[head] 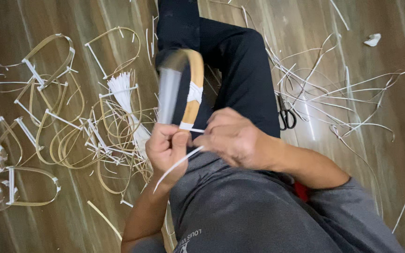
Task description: The person sits on the floor and wraps white cable ties around a curved bamboo frame, tightening each tie and trimming the excess with scissors. The person repeats this process multiple times along the frame.
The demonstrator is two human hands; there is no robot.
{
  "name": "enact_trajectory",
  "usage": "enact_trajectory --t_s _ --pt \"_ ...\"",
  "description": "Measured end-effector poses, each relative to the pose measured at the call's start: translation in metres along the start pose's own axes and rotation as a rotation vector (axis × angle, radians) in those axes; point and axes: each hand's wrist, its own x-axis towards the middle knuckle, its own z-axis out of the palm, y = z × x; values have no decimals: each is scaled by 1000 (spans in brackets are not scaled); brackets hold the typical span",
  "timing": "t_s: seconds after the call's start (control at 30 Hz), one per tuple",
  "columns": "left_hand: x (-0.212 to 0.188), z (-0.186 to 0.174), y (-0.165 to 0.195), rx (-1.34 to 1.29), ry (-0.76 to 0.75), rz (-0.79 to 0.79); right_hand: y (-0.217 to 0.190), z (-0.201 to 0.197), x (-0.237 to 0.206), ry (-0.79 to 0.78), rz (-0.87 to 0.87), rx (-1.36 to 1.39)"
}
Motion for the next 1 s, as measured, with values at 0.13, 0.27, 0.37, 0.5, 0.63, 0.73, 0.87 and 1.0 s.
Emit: enact_trajectory --t_s 0.13,0.27,0.37,0.5,0.63,0.73,0.87,1.0 --pt "-10 1 -9 -362 -35 -256 5 0 -1 -14 -38 -19" --pt "11 -1 -20 -528 61 -239 11 8 -6 -91 -27 -32" --pt "34 -20 -18 -556 228 -223 11 -1 -10 -208 52 9" --pt "38 -36 -11 -641 261 -249 3 -32 -6 -200 225 2" --pt "17 -13 -17 -375 121 -146 1 -27 9 -43 183 -107" --pt "5 -7 -12 -254 57 -155 9 1 13 -27 171 11" --pt "1 -22 12 -325 -16 -203 24 9 2 -95 222 172" --pt "3 -26 29 -518 -578 -523 47 7 8 -45 -15 184"
